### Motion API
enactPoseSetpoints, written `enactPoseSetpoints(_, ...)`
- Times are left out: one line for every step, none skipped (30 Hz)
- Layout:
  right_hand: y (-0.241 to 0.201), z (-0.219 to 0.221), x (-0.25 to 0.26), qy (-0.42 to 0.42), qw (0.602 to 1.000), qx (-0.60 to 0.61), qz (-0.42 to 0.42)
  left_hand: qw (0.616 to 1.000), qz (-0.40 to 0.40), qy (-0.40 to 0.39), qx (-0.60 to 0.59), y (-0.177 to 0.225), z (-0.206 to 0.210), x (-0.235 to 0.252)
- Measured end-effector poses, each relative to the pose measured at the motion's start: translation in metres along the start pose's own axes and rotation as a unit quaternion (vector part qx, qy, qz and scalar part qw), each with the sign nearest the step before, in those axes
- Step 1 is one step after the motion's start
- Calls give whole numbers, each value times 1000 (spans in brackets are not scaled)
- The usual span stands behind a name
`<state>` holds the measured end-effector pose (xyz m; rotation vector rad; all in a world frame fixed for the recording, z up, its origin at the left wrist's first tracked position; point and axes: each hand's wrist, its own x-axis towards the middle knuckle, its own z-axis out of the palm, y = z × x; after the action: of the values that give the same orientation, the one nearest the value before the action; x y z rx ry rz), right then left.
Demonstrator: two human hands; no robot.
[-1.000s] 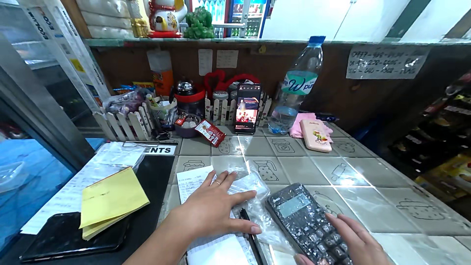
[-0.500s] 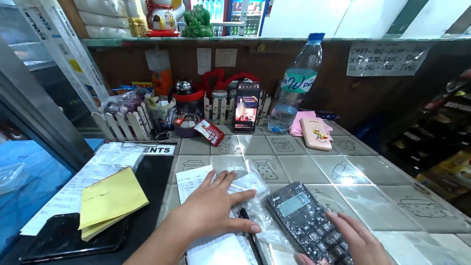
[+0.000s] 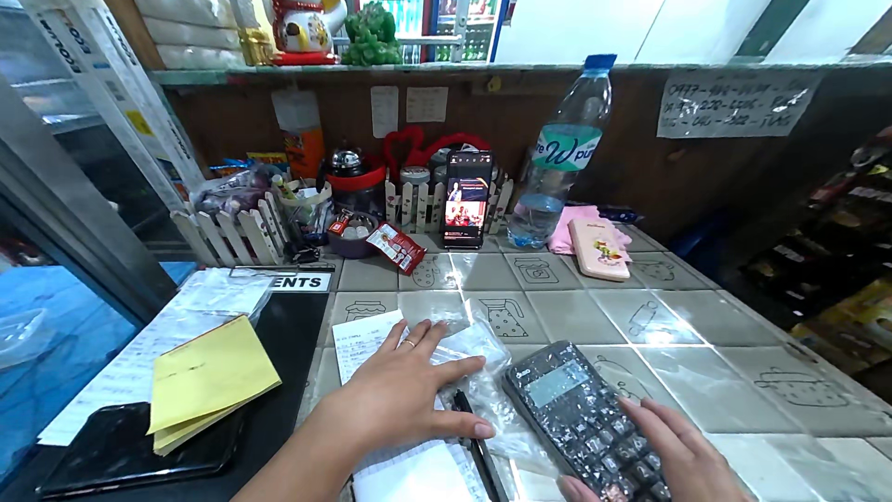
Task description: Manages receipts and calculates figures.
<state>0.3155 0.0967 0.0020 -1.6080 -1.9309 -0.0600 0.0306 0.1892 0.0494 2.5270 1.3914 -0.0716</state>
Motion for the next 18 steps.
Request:
enactPoseSetpoints(0, 0, 0, 0, 1000, 1, -1, 1000, -1, -1, -2, 0, 0, 0)
enactPoseSetpoints(0, 0, 0, 0, 1000, 1, -1, 1000, -1, -1, -2, 0, 0, 0)
enactPoseSetpoints(0, 0, 0, -1, 1000, -1, 0, 1000, -1, 0, -2, 0, 0, 0)
enactPoseSetpoints(0, 0, 0, -1, 1000, -3, 1, 1000, -1, 2, -1, 0, 1, 0)
enactPoseSetpoints(-1, 0, 0, 0, 1000, -4, 3, 1000, -1, 5, -2, -1, 1, 0)
enactPoseSetpoints(-1, 0, 0, 0, 1000, -3, 5, 1000, 0, 11, -4, -1, 2, 0)
enactPoseSetpoints(-1, 0, 0, 0, 1000, -1, 5, 1000, 0, 15, -4, -1, 3, 0)
enactPoseSetpoints(-1, -1, 0, 0, 1000, -1, 5, 1000, 0, 15, -3, -1, 3, 0)
enactPoseSetpoints(-1, -1, 0, 0, 1000, -1, 4, 1000, 1, 14, -2, -1, 2, 0)
enactPoseSetpoints(-1, -1, 0, -2, 1000, -3, 5, 1000, 1, 13, -2, -1, 2, 0)
enactPoseSetpoints(-1, -2, 0, -4, 1000, -4, 5, 1000, 0, 12, -1, 0, 2, 0)
enactPoseSetpoints(-1, -2, 0, -5, 1000, -4, 4, 1000, -2, 12, -1, 0, 1, -1)
enactPoseSetpoints(-1, -2, 0, -4, 1000, -1, 3, 1000, -2, 13, -2, 0, 1, -1)
enactPoseSetpoints(-1, -2, 0, -3, 1000, -1, 1, 1000, -3, 13, -2, 0, 1, -1)
enactPoseSetpoints(0, -2, 0, -3, 1000, -1, 0, 1000, -3, 15, -2, 1, 1, -1)
enactPoseSetpoints(0, -2, 0, -4, 1000, 1, 0, 1000, -3, 18, -4, 0, 2, -1)
enactPoseSetpoints(0, -2, -1, -5, 1000, 2, 0, 1000, -4, 18, -5, 1, 2, -1)
enactPoseSetpoints(-1, -2, -1, -4, 1000, 1, 0, 1000, -4, 17, -7, 1, 2, -1)
